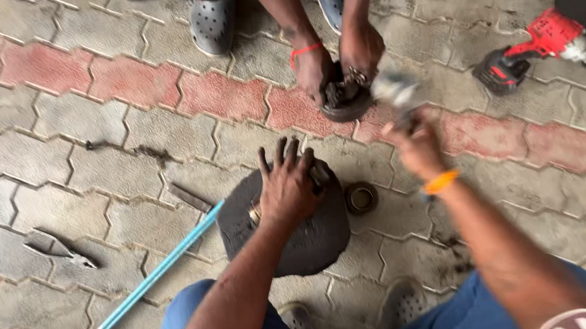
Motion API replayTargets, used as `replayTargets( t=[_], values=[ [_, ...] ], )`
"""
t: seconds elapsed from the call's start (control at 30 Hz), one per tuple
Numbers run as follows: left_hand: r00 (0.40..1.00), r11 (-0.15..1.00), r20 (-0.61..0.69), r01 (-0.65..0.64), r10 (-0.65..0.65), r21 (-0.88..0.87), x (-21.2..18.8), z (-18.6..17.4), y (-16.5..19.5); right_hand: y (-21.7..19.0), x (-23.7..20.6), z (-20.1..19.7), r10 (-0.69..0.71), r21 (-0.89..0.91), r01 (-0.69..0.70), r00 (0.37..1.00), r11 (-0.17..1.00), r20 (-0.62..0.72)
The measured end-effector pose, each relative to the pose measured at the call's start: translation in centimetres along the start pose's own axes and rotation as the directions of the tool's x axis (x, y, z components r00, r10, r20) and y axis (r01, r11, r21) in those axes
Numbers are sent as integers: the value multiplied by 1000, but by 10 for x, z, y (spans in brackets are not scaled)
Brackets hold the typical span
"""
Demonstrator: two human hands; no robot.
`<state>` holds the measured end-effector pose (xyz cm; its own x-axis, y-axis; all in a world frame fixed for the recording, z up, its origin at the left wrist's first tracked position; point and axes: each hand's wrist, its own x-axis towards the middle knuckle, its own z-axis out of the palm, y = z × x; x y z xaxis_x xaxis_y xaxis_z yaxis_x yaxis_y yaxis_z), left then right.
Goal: The person sits on the ground and uses a hammer to strike a cylindrical metal part resting on a stone block. Another person assists by holding a larger housing component. The recorder repeatedly hammers the part to separate or adjust it, then inspects the separated components.
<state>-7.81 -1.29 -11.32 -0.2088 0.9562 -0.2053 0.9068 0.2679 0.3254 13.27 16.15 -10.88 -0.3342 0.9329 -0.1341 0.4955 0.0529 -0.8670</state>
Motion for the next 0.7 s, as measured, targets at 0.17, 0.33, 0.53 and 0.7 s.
replayTargets(
  t=[0.17,0.33,0.53,0.7],
  values=[
    [996,999,91,18,-22,37,0,2,0,-112,-3,-99,-772,-114,769,601,629,-208],
    [999,999,46,11,-13,32,-1,5,-1,-50,-3,-8,-489,170,585,777,793,-396],
    [997,999,-70,-31,29,-25,1,0,1,51,-17,75,280,-246,-245,953,938,117],
    [998,1000,-52,-22,21,-20,-2,0,2,10,1,13,-171,62,168,984,984,39]
  ],
)
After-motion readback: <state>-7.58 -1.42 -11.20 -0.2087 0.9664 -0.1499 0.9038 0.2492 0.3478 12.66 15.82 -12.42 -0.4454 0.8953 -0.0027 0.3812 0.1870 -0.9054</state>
